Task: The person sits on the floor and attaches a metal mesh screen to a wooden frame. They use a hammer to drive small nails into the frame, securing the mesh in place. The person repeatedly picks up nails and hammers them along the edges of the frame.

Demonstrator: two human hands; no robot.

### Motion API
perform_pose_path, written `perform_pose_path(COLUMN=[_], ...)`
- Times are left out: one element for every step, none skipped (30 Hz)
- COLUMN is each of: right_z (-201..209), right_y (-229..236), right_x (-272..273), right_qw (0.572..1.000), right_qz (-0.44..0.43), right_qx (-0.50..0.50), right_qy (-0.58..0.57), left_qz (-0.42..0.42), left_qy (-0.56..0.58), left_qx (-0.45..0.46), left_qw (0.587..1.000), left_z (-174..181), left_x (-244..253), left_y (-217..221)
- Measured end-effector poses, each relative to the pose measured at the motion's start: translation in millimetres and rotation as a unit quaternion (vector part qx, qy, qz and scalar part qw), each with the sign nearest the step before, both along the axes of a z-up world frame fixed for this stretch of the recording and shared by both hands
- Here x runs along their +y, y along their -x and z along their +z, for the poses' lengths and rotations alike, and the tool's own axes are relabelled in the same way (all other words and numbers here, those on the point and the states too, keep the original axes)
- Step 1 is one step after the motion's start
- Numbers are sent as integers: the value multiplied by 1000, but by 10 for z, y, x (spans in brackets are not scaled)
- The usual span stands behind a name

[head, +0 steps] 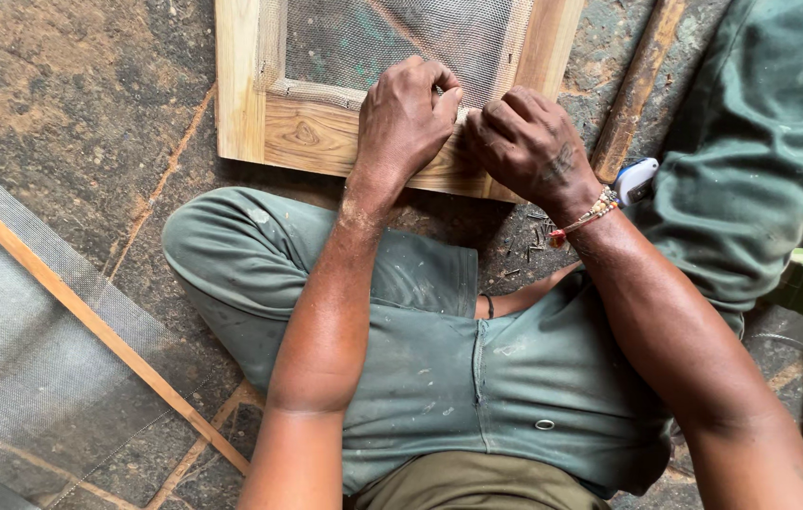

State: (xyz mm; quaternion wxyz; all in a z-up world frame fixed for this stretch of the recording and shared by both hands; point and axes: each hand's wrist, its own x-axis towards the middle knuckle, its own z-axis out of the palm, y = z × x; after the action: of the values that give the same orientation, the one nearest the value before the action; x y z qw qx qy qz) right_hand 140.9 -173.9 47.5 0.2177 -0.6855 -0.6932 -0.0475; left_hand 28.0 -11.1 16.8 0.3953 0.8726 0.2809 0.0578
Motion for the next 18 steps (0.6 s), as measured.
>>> perform_pose_path(right_z=[0,-1,-1,-1,-3,-4,-5,-6,-7,-9,-11,-14,-18,-22,-26,-29,-32,-34], right_y=[1,3,5,11,18,23,31,35,34,32,30,29,29,28,27,26,27,28], right_x=[1,0,1,0,1,2,3,4,6,8,8,8,7,5,4,3,0,-1], right_qw=[1000,1000,1000,1000,1000,1000,1000,1000,1000,1000,1000,1000,1000,1000,1000,1000,1000,1000], right_qz=[0,1,2,3,5,4,3,2,5,9,12,11,9,8,8,7,7,7], right_qx=[-3,-6,-5,-4,-3,-2,-2,-1,-3,-6,-8,-6,-4,-2,-1,0,1,4], right_qy=[0,1,-1,-3,-4,-5,-5,-5,-5,-5,-4,-3,-2,-1,-1,0,0,0], left_qz=[0,0,-2,-4,-5,-6,-7,-8,-10,-12,-15,-13,-12,-10,-8,-6,-5,-8], left_qy=[1,2,4,5,7,9,11,13,19,25,30,30,31,31,39,48,57,54], left_qx=[2,5,4,4,3,2,1,-1,5,10,16,12,8,4,12,21,29,27], left_qw=[1000,1000,1000,1000,1000,1000,1000,1000,1000,1000,999,999,999,999,999,999,998,998], left_z=[-2,-6,-9,-14,-19,-24,-29,-33,-36,-37,-36,-34,-30,-24,-17,-11,-6,-4], left_x=[2,4,9,14,19,25,31,37,42,47,50,52,54,56,59,64,65,66], left_y=[-10,-17,-21,-23,-19,-13,-5,2,3,3,2,0,-3,-5,-9,-13,-14,-13])
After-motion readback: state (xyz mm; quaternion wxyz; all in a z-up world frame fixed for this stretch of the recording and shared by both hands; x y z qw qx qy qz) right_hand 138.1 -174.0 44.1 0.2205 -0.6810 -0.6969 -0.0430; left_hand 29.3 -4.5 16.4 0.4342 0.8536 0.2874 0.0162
